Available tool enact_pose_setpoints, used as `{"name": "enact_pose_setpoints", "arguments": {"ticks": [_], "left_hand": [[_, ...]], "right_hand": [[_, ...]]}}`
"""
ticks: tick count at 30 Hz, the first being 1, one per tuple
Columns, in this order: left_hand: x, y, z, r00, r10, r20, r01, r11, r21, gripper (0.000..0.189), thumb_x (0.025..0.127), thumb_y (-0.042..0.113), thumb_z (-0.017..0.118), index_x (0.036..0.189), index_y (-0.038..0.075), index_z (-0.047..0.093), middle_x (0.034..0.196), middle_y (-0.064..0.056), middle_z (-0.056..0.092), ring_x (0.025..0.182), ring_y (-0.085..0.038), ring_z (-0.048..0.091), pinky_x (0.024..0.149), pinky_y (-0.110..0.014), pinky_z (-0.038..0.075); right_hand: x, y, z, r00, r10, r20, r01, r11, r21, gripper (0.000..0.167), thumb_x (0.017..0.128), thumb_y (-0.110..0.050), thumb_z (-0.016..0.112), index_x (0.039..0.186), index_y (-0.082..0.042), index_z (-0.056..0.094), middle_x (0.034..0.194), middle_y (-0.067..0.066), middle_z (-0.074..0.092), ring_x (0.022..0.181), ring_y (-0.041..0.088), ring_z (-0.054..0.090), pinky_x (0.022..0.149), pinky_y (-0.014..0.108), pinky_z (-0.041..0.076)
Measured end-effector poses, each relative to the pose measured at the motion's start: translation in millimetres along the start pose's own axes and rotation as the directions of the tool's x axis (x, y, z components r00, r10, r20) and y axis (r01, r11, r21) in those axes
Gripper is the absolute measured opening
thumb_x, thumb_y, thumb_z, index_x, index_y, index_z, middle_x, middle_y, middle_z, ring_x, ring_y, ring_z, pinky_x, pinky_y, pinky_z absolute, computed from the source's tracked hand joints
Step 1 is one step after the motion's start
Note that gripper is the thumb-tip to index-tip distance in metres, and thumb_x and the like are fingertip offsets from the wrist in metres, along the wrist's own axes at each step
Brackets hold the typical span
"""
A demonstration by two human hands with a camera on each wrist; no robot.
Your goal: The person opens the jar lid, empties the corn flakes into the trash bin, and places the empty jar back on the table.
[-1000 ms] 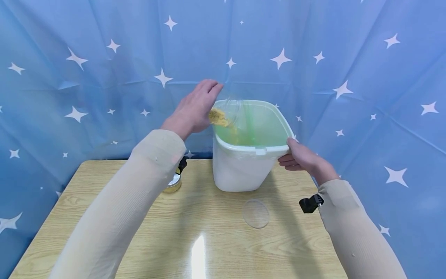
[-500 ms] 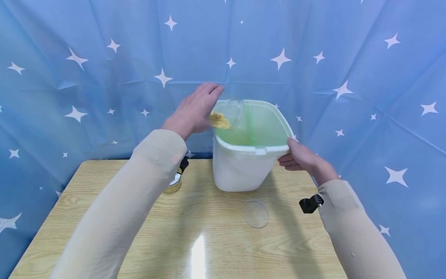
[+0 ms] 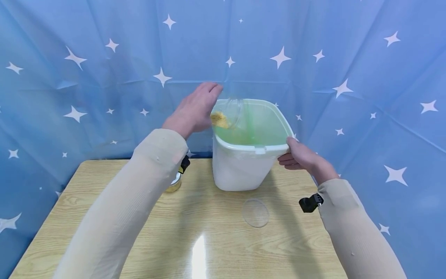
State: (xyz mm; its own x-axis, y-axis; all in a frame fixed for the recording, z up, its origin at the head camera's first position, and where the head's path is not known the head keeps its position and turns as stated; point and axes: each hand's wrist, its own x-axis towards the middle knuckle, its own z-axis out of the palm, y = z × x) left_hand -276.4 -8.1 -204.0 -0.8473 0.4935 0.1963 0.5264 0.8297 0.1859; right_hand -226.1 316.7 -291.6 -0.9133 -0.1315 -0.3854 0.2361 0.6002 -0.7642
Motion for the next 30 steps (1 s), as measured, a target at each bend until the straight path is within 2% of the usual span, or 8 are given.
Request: {"name": "enact_pose_setpoints", "arguments": {"ticks": [8,15,23,30], "left_hand": [[1.2,0.8,-0.7,1.000,-0.003,0.030,0.002,1.000,0.020,0.087,0.087,0.008,0.067,0.157,0.015,0.016,0.164,-0.003,0.016,0.152,-0.022,0.013,0.122,-0.042,0.025],[0.8,-0.4,1.9,1.000,0.004,-0.003,-0.004,1.000,0.010,0.087,0.088,0.018,0.069,0.157,0.014,0.015,0.164,-0.004,0.016,0.152,-0.023,0.012,0.123,-0.042,0.023],[-0.1,-2.0,1.3,1.000,0.021,0.006,-0.021,0.999,0.037,0.088,0.086,0.005,0.067,0.157,0.014,0.016,0.163,-0.004,0.017,0.152,-0.023,0.012,0.122,-0.043,0.027],[-1.3,-2.8,1.6,1.000,0.021,0.006,-0.021,1.000,0.019,0.089,0.086,0.007,0.069,0.157,0.014,0.016,0.163,-0.004,0.018,0.152,-0.022,0.014,0.122,-0.043,0.026]], "right_hand": [[0.7,0.7,-0.4,1.000,0.007,0.001,-0.007,1.000,0.007,0.074,0.100,-0.051,0.004,0.140,0.004,0.035,0.141,0.033,0.044,0.131,0.045,0.047,0.108,0.050,0.044],[0.1,0.5,-0.3,1.000,0.009,-0.003,-0.009,1.000,0.012,0.075,0.100,-0.051,0.004,0.141,0.004,0.035,0.141,0.034,0.044,0.131,0.045,0.048,0.108,0.049,0.045],[0.3,-0.6,-0.4,1.000,0.006,-0.004,-0.006,1.000,0.000,0.076,0.100,-0.050,0.002,0.141,0.005,0.035,0.140,0.034,0.046,0.130,0.044,0.049,0.107,0.048,0.046],[0.1,-0.3,-1.0,1.000,0.008,0.007,-0.008,1.000,0.002,0.077,0.100,-0.051,0.002,0.142,0.005,0.035,0.142,0.034,0.043,0.131,0.044,0.048,0.108,0.048,0.045]]}}
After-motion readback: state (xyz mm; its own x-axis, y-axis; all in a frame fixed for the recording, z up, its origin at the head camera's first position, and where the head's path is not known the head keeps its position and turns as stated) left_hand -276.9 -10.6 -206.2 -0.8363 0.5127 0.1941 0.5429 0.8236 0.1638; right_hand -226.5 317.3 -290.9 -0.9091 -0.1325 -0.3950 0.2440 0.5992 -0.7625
